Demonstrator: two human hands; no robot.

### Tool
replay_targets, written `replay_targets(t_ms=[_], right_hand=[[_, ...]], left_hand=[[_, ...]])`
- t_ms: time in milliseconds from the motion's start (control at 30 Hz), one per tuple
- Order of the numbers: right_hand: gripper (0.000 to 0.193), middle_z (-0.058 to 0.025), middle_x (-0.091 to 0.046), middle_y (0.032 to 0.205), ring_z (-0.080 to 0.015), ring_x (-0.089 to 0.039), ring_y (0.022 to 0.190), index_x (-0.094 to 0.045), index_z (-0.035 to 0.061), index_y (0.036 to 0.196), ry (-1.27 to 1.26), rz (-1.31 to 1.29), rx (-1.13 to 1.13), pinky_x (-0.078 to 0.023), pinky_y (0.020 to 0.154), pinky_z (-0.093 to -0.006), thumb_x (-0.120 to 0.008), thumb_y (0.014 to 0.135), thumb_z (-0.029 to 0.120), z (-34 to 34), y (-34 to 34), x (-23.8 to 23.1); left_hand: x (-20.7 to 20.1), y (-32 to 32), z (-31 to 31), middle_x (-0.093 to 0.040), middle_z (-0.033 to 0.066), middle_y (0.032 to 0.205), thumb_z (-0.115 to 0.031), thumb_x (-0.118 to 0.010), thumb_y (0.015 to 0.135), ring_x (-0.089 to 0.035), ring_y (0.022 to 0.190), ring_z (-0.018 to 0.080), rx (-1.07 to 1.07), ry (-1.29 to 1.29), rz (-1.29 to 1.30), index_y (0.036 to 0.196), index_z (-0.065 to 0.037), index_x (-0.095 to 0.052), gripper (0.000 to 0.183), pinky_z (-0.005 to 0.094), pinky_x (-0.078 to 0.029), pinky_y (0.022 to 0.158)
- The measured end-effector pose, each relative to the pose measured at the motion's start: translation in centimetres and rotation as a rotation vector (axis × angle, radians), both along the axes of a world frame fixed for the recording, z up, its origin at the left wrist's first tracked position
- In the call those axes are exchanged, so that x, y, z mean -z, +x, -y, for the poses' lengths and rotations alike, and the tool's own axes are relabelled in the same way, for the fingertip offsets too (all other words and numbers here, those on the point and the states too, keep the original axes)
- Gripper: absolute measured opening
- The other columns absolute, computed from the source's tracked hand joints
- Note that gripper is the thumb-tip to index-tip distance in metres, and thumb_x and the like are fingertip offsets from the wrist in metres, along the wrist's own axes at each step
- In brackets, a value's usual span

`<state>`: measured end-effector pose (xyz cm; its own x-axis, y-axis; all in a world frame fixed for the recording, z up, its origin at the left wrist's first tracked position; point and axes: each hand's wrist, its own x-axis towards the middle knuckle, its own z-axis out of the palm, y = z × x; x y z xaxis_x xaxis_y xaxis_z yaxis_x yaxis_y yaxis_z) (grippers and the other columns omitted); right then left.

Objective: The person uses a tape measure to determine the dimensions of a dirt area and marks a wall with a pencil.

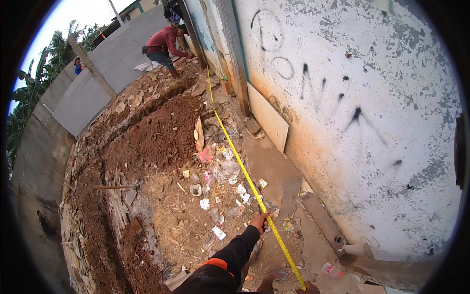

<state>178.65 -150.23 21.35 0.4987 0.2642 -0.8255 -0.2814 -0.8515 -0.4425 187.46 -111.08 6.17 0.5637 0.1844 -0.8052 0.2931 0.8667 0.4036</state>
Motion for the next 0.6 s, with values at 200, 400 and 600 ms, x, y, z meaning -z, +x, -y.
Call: replay_targets(t_ms=[200, 400, 600], right_hand=[[0.006, -0.0177, -0.061, 0.071, -0.0344, -0.059, 0.07, -0.065, 0.0043, 0.075, 0.115, 0.397, -0.361, -0.048, 0.064, -0.0476, -0.064, 0.073, 0.01, -5.5, -0.6, 2.0], [0.005, -0.0184, -0.06, 0.073, -0.0381, -0.058, 0.069, -0.063, 0.0051, 0.065, 0.195, 0.247, -0.12, -0.046, 0.063, -0.0482, -0.064, 0.07, 0.007, -7.9, 0.4, -0.9], [0.02, -0.0183, -0.062, 0.088, -0.0328, -0.061, 0.089, -0.063, 0.0064, 0.095, 0.12, -0.136, 0.282, -0.048, 0.076, -0.0515, -0.067, 0.077, 0.014, -14.7, 3.4, -4.7]], left_hand=[[-4.5, -0.3, 0.8, -0.066, 0.0027, 0.085, -0.02, -0.05, 0.099, -0.036, 0.047, 0.0069, 0.088, -0.117, 0.053, 0.098, -0.008, -0.053, 0.013, 0.0231, -0.03, 0.04], [-6.4, 0.7, -7.5, -0.062, 0.0047, 0.079, -0.021, -0.05, 0.099, -0.034, 0.045, 0.0077, 0.022, -0.139, 0.103, 0.095, -0.004, -0.051, 0.017, 0.0238, -0.029, 0.039], [-9.9, -2.2, -1.2, -0.068, 0.0098, 0.093, -0.021, -0.052, 0.098, -0.036, 0.045, 0.0083, 0.217, -0.152, 0.133, 0.096, -0.007, -0.052, 0.013, 0.0247, -0.03, 0.04]])
